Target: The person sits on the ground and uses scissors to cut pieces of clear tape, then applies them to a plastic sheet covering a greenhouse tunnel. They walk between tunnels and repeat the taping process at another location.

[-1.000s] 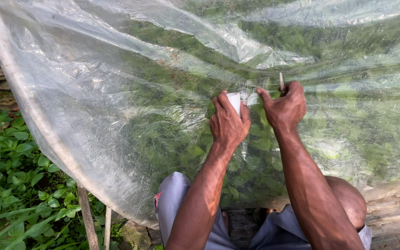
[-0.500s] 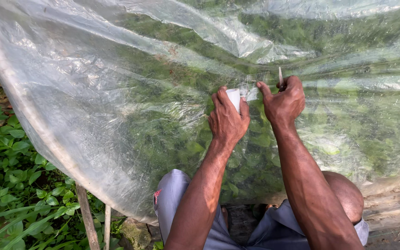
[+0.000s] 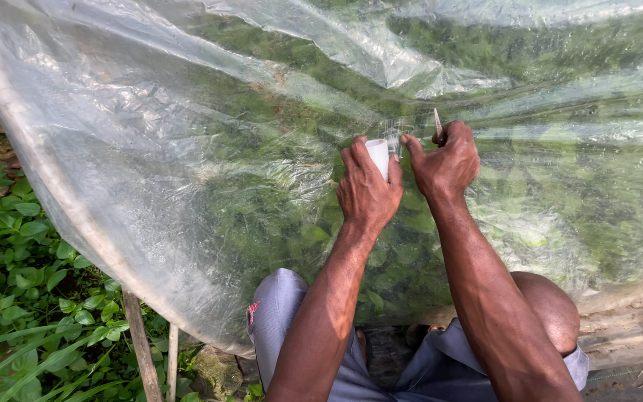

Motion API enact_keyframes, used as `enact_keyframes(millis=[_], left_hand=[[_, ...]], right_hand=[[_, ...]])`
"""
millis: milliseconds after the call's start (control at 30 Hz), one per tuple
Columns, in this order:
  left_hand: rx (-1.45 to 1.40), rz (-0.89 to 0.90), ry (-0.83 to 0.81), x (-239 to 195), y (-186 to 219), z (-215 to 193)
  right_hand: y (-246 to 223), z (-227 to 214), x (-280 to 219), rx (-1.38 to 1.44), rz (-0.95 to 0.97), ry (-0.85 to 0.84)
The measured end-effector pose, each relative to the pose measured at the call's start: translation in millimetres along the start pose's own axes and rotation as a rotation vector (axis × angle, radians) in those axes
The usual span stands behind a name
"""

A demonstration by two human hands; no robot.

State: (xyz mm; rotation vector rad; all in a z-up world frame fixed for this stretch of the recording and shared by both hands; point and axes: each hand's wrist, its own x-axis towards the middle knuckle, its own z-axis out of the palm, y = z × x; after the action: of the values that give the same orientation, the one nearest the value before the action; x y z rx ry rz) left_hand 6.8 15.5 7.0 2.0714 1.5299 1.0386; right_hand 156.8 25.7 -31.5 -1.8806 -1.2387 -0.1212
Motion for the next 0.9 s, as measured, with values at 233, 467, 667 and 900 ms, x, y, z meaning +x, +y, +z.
enact_keyframes(millis=[233,467,667,900], left_hand=[[0.045,-0.003,0.021,4,-3,2],[0.038,0.046,0.057,5,-4,4],[0.017,0.064,0.072,2,-3,3],[0.025,0.054,0.079,0,-5,1]], right_hand=[[-18,2,-2,0.004,-0.022,-0.025],[-15,-2,-8,0.010,-0.062,0.003],[-19,0,-9,-0.001,0.008,-0.061],[-5,-8,-10,-0.043,-0.004,-0.011]])
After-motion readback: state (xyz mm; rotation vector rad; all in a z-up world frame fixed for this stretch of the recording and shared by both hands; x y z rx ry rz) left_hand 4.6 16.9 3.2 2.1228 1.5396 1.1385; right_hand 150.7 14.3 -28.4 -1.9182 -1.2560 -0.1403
